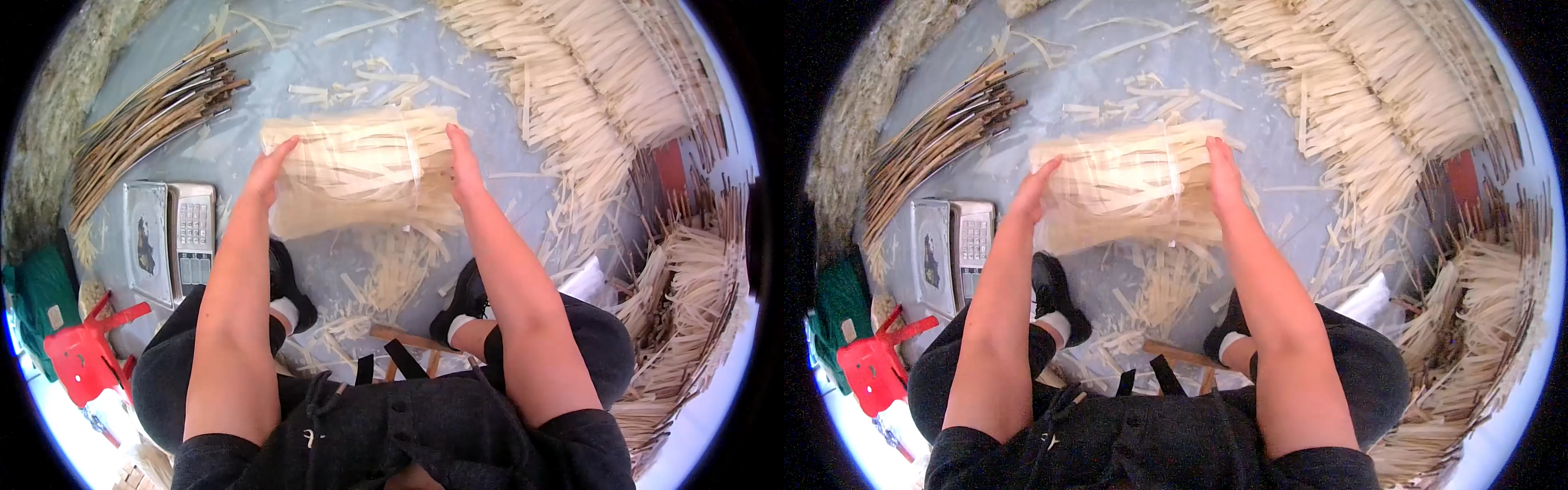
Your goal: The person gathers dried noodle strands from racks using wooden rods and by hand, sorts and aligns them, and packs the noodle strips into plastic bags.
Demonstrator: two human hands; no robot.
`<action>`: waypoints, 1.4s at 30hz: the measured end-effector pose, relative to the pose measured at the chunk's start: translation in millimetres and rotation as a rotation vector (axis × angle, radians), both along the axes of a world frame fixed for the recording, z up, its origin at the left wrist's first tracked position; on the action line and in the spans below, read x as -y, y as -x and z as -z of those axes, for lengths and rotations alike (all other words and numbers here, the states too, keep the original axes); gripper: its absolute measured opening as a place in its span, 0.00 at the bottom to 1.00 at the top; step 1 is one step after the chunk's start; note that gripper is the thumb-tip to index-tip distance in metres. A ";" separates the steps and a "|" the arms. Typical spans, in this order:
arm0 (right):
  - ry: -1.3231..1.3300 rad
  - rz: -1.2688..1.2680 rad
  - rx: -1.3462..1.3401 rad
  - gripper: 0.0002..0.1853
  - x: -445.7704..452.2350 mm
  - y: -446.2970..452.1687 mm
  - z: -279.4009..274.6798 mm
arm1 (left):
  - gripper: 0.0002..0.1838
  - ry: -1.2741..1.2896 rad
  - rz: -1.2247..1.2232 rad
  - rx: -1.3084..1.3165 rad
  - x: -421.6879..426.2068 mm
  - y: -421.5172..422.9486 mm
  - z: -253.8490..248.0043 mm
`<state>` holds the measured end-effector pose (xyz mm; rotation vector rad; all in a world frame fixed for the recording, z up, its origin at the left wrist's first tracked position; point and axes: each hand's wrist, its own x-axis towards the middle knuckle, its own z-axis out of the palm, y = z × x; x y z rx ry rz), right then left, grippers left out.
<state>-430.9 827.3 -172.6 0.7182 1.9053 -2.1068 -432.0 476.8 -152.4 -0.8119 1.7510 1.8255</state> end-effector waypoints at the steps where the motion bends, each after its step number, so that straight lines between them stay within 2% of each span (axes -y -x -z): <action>1: 0.043 -0.008 0.039 0.42 2.3 -0.6 -21.9 | 0.43 -0.056 -0.030 -0.047 3.6 5.8 -9.3; 3: 0.061 -0.016 0.096 0.42 3.1 -9.7 -46.6 | 0.43 -0.137 -0.064 -0.077 5.6 2.4 -15.5; 5: -0.104 -0.069 -0.002 0.39 8.7 -15.0 -65.5 | 0.48 -0.151 -0.084 -0.123 10.0 2.8 -21.0; 6: -0.117 -0.065 -0.009 0.39 11.2 -22.8 -58.1 | 0.48 -0.164 -0.080 -0.129 19.1 -4.4 1.1; 7: -0.300 -0.105 0.041 0.38 11.8 -30.4 -37.3 | 0.50 0.405 -0.046 -0.157 28.7 -14.7 44.0; 8: -0.481 -0.143 0.088 0.37 9.7 -34.5 -29.5 | 0.53 0.976 -0.020 -0.178 32.0 -20.2 62.3; 9: -0.488 -0.143 0.065 0.37 8.0 -33.6 -36.2 | 0.54 1.065 0.043 -0.055 15.9 -30.4 21.1; 10: -0.515 -0.164 0.070 0.35 2.5 -32.9 -46.6 | 0.54 1.055 0.022 -0.069 -1.1 -33.7 10.0; 12: -0.541 -0.183 0.048 0.34 -4.4 -22.3 -78.9 | 0.50 1.198 0.012 -0.150 -20.9 -34.3 -8.4; 14: -0.583 -0.600 0.016 0.33 -19.2 -1.5 -154.6 | 0.46 1.162 -0.009 -0.283 -42.3 -28.2 -39.2; 16: -0.725 -0.757 -0.101 0.30 -38.3 5.2 -220.2 | 0.42 1.125 -0.002 -0.428 -59.9 -19.1 -61.3; 18: -0.895 -0.812 -0.181 0.30 -69.9 4.1 -271.0 | 0.35 0.989 0.167 -0.565 -70.5 -19.3 -73.9; 19: -0.897 -0.769 -0.224 0.29 -86.4 -16.6 -303.5 | 0.30 0.932 0.163 -0.542 -86.4 -30.3 -89.9; 20: -0.907 -0.720 -0.279 0.28 -106.2 -35.3 -333.0 | 0.30 0.927 0.177 -0.570 -97.2 -37.1 -97.0; 23: -0.880 -0.556 -0.233 0.28 -172.9 -98.3 -372.3 | 0.29 0.752 0.331 -0.558 -119.1 -44.2 -88.8; 24: -0.888 -0.527 -0.232 0.28 -195.0 -118.9 -368.7 | 0.29 0.745 0.350 -0.580 -125.5 -49.7 -92.9; 26: -0.776 -0.313 -0.111 0.26 -245.1 -153.6 -340.4 | 0.28 0.684 0.352 -0.565 -148.8 -63.7 -111.0; 28: -0.709 -0.174 -0.045 0.24 -286.5 -193.6 -276.9 | 0.27 0.634 0.404 -0.564 -170.5 -80.9 -132.3; 30: -0.623 -0.138 0.085 0.21 -313.5 -231.6 -208.6 | 0.26 0.580 0.452 -0.550 -195.8 -91.8 -149.2; 31: -0.880 -0.330 -0.031 0.22 -343.6 -239.1 -141.4 | 0.26 0.575 0.470 -0.540 -206.0 -95.7 -154.5; 32: -0.911 -0.467 0.002 0.24 -306.9 -276.7 -185.9 | 0.26 0.575 0.486 -0.528 -213.2 -96.7 -157.0; 33: -0.872 -0.519 0.002 0.23 -337.4 -276.4 -114.1 | 0.26 0.580 0.528 -0.511 -221.2 -93.1 -160.0; 34: -0.764 -0.485 -0.025 0.21 -329.6 -285.9 -133.1 | 0.26 0.584 0.535 -0.522 -230.5 -87.0 -158.9; 36: -0.296 -0.330 0.040 0.19 -340.2 -271.4 -78.0 | 0.25 0.648 0.620 -0.586 -238.8 -68.8 -143.2; 37: -0.508 -0.315 0.086 0.22 -339.5 -261.9 -99.5 | 0.26 0.594 0.644 -0.529 -247.8 -61.0 -142.4; 38: -0.489 -0.311 0.098 0.22 -332.1 -254.5 -109.8 | 0.26 0.604 0.661 -0.515 -249.4 -54.0 -132.1; 40: -0.380 -0.145 0.283 0.28 -332.8 -231.3 -131.1 | 0.28 0.726 0.733 -0.486 -258.5 -35.4 -105.5; 41: -0.410 -0.195 0.324 0.29 -342.0 -217.9 -121.4 | 0.32 0.811 0.799 -0.520 -252.8 -23.5 -82.3; 42: -0.444 -0.183 0.338 0.29 -371.6 -203.8 -146.2 | 0.32 0.772 0.797 -0.529 -274.3 -16.6 -90.9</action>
